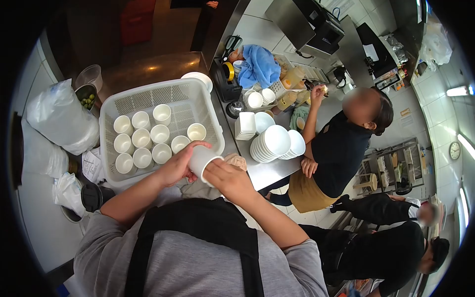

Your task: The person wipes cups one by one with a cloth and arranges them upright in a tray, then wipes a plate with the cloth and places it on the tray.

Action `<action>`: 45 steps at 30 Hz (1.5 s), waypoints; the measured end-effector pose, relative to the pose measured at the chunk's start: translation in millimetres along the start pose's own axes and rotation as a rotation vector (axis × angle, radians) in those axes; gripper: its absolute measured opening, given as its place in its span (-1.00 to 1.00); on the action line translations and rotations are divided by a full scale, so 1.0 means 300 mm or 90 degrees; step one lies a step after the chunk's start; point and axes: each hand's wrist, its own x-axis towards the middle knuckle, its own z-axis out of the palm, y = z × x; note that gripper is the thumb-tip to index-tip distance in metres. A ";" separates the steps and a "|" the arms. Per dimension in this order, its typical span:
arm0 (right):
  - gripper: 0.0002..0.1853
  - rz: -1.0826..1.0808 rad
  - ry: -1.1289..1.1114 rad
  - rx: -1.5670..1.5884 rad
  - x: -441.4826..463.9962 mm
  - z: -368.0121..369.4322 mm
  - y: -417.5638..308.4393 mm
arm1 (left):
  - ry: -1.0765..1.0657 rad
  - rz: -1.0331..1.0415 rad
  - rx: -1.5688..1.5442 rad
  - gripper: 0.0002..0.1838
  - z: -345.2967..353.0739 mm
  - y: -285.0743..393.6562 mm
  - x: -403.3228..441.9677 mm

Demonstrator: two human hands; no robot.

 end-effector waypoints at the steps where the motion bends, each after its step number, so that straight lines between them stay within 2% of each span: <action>1: -0.57 -0.084 -0.044 -0.109 -0.009 0.009 0.007 | 0.001 -0.003 -0.002 -0.50 0.014 0.010 -0.005; 2: -0.58 -0.022 -0.030 -0.071 -0.010 0.031 0.001 | 0.034 -0.015 0.032 -0.53 0.023 0.021 -0.009; 3: -0.58 -0.023 -0.030 -0.070 -0.009 0.047 -0.010 | 0.067 -0.027 0.066 -0.56 0.029 0.027 -0.009; 4: -0.60 0.068 0.014 0.087 0.011 0.049 -0.038 | 0.069 -0.026 0.067 -0.56 0.038 0.017 -0.004; 5: -0.61 0.160 0.058 0.245 0.027 0.052 -0.062 | 0.129 0.102 0.112 -0.56 0.049 -0.007 -0.001; 6: -0.67 0.198 0.072 0.320 0.033 0.058 -0.075 | 0.187 0.229 0.156 -0.56 0.055 -0.030 0.000; 7: -0.67 0.200 0.073 0.322 0.032 0.067 -0.078 | 0.186 0.226 0.156 -0.56 0.054 -0.046 0.003; 9: -0.70 0.484 0.124 0.823 0.028 0.080 -0.082 | 0.285 0.429 0.319 -0.54 0.049 -0.070 0.004; 10: -0.70 0.521 0.148 0.936 0.030 0.080 -0.082 | 0.274 0.439 0.363 -0.49 0.033 -0.075 -0.002; 11: -0.70 0.521 0.150 0.936 0.027 0.082 -0.080 | 0.272 0.439 0.364 -0.49 0.024 -0.073 0.000; 13: -0.65 0.579 0.178 1.028 0.018 0.084 -0.070 | 0.252 0.578 0.510 -0.53 0.013 -0.063 0.013; 14: -0.65 0.579 0.178 1.027 0.016 0.074 -0.064 | 0.253 0.578 0.509 -0.53 0.018 -0.054 0.013; 16: -0.59 0.246 0.033 0.319 0.007 0.053 -0.050 | 0.154 0.289 0.266 -0.63 0.035 -0.023 0.000; 17: -0.59 0.248 0.030 0.320 -0.013 0.075 -0.034 | 0.155 0.286 0.264 -0.63 0.037 -0.003 -0.007; 19: -0.49 0.091 -0.029 0.126 -0.048 0.136 -0.001 | 0.115 0.012 0.148 -0.73 0.025 0.056 -0.009; 20: -0.47 0.104 0.005 0.135 -0.047 0.156 -0.010 | 0.094 -0.122 0.090 -0.77 0.020 0.071 -0.007; 21: -0.47 0.103 0.005 0.135 -0.047 0.160 -0.011 | 0.095 -0.121 0.090 -0.77 0.023 0.047 -0.004; 23: -0.51 0.310 0.019 0.363 -0.003 0.119 -0.064 | 0.168 0.292 0.301 -0.75 0.028 -0.040 0.003; 24: -0.51 0.312 0.019 0.366 -0.002 0.112 -0.070 | 0.192 0.376 0.372 -0.71 0.018 -0.056 0.004; 25: -0.55 0.378 0.030 0.554 -0.002 0.104 -0.071 | 0.192 0.374 0.374 -0.71 0.010 -0.051 0.002; 26: -0.59 0.441 0.039 0.742 -0.001 0.094 -0.071 | 0.156 0.512 0.432 -0.69 -0.002 -0.039 0.003; 27: -0.59 0.441 0.037 0.744 0.002 0.082 -0.074 | 0.119 0.650 0.488 -0.67 -0.015 -0.030 0.004; 29: -0.61 0.452 0.034 0.876 0.007 0.060 -0.075 | 0.101 0.694 0.526 -0.62 -0.043 -0.028 0.012; 31: -0.62 0.447 0.046 0.838 0.020 0.035 -0.059 | 0.086 0.697 0.586 -0.55 -0.049 -0.009 0.024; 33: -0.60 0.184 0.032 0.325 0.053 -0.017 -0.036 | 0.131 0.714 0.539 -0.54 -0.017 0.031 0.031; 34: -0.55 0.044 0.049 0.128 0.059 -0.017 -0.014 | 0.102 0.424 0.307 -0.54 -0.009 0.044 0.010; 35: -0.55 0.046 0.048 0.128 0.045 -0.002 0.001 | 0.070 0.133 0.075 -0.53 -0.003 0.047 -0.002; 36: -0.52 0.008 0.014 0.040 0.027 0.018 0.019 | 0.059 -0.010 0.066 -0.52 -0.001 0.041 0.012; 37: -0.49 -0.032 -0.020 -0.048 0.021 0.029 0.026 | 0.059 -0.010 0.065 -0.52 0.006 0.039 0.012; 39: -0.52 -0.002 0.015 -0.008 0.015 0.075 0.001 | 0.134 0.026 0.181 -0.49 0.020 0.032 0.008; 40: -0.55 0.089 0.044 0.136 0.026 0.080 -0.025 | 0.135 0.026 0.180 -0.49 0.020 0.022 0.010; 42: -0.62 0.311 0.078 0.475 0.025 0.100 -0.063 | 0.205 0.336 0.328 -0.40 0.014 -0.017 0.020; 43: -0.62 0.313 0.079 0.476 0.022 0.100 -0.065 | 0.203 0.334 0.328 -0.40 0.001 -0.029 0.020; 45: -0.65 0.530 0.126 1.036 0.018 0.100 -0.067 | 0.190 0.471 0.501 -0.27 -0.045 -0.050 0.014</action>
